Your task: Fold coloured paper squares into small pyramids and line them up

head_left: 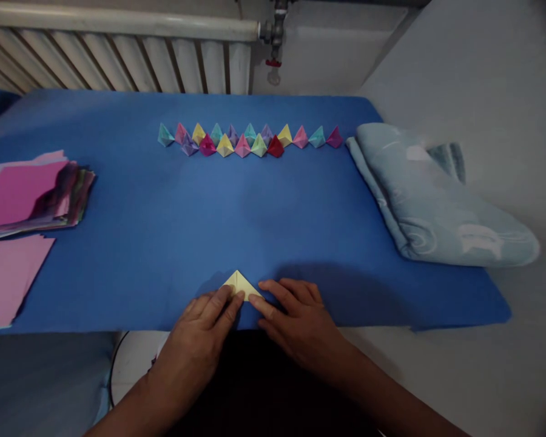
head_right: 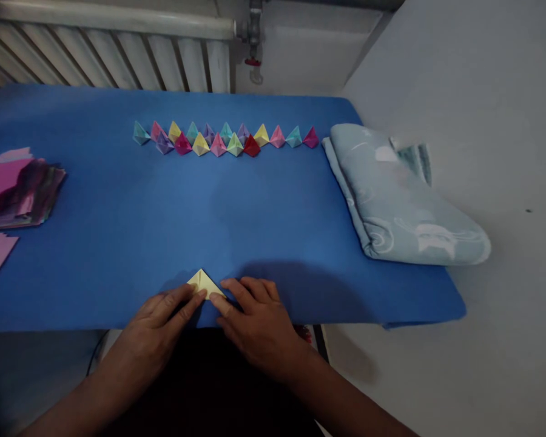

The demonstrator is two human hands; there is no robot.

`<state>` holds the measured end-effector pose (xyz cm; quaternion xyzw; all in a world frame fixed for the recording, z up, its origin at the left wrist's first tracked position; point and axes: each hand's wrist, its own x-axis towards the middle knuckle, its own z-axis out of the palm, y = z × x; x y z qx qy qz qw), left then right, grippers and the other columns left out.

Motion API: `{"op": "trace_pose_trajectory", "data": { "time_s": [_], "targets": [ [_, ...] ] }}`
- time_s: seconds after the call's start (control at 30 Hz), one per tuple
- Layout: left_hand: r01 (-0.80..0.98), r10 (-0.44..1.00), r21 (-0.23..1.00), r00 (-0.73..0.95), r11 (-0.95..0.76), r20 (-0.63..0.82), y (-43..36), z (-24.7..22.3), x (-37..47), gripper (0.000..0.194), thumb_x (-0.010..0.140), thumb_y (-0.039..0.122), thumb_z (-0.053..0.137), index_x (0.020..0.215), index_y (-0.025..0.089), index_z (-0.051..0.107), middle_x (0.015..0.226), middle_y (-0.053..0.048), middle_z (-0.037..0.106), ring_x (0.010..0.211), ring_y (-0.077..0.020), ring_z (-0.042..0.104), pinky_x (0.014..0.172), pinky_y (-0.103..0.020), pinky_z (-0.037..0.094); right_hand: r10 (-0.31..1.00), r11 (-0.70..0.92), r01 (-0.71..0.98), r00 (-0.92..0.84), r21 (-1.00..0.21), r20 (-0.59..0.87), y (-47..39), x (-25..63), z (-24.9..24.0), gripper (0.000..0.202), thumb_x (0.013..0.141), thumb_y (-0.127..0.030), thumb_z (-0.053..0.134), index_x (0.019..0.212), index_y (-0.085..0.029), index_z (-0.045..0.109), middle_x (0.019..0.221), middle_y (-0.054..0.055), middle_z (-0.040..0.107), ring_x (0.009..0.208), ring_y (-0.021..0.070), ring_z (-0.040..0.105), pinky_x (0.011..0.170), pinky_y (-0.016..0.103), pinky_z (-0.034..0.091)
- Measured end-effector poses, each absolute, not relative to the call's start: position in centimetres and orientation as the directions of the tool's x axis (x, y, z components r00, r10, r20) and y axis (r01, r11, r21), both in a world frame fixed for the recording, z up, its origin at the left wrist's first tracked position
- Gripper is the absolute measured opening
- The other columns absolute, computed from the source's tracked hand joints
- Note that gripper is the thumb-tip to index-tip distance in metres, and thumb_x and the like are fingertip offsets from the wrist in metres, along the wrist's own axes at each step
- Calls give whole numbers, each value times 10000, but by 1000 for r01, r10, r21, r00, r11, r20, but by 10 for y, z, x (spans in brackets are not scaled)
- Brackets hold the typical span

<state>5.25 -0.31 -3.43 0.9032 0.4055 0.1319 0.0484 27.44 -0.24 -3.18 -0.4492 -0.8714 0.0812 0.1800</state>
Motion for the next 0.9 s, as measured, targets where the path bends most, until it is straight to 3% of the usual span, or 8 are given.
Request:
{"op": "trace_pose_trajectory", "data": {
  "time_s": [0.4, 0.57, 0.7, 0.9],
  "targets": [
    [737, 735, 44, 664, -674, 135, -8, -28, 57, 598, 772, -8, 342, 1332, 173, 445, 1281, -131, 534, 1003, -233, 571, 829, -371, 532, 816, 578, 768, -534, -276, 222, -7, 281, -33, 331, 905, -286, 527, 1234, -294, 563, 1263, 47, 549, 1073, 243, 463, 875, 400, 348],
    [727, 719, 4, 679, -687, 149, -8, -30, 59, 565, 764, -2, 351, 1299, 132, 473, 1242, -143, 569, 1012, -247, 579, 823, -366, 526, 823, 567, 776, -517, -277, 236, -9, 284, -32, 308, 907, -297, 529, 1210, -291, 581, 1249, 46, 566, 1072, 247, 470, 872, 407, 354],
    [732, 722, 11, 669, -681, 175, -9, -38, 62, 542, 762, 12, 364, 1280, 124, 481, 1235, -149, 577, 1031, -264, 577, 828, -383, 515, 825, 562, 781, -502, -273, 260, -11, 275, -31, 305, 913, -337, 523, 1201, -258, 583, 1242, 51, 585, 1097, 241, 472, 886, 400, 346],
    [753, 754, 88, 631, -652, 185, -14, -47, 62, 445, 812, 51, 383, 1222, 158, 520, 1266, -127, 567, 1087, -268, 551, 894, -403, 479, 765, 640, 733, -579, -231, 282, -15, 259, -41, 507, 916, -467, 483, 1337, -186, 451, 1315, 50, 558, 1268, 242, 361, 1017, 407, 240]
  ]
}}
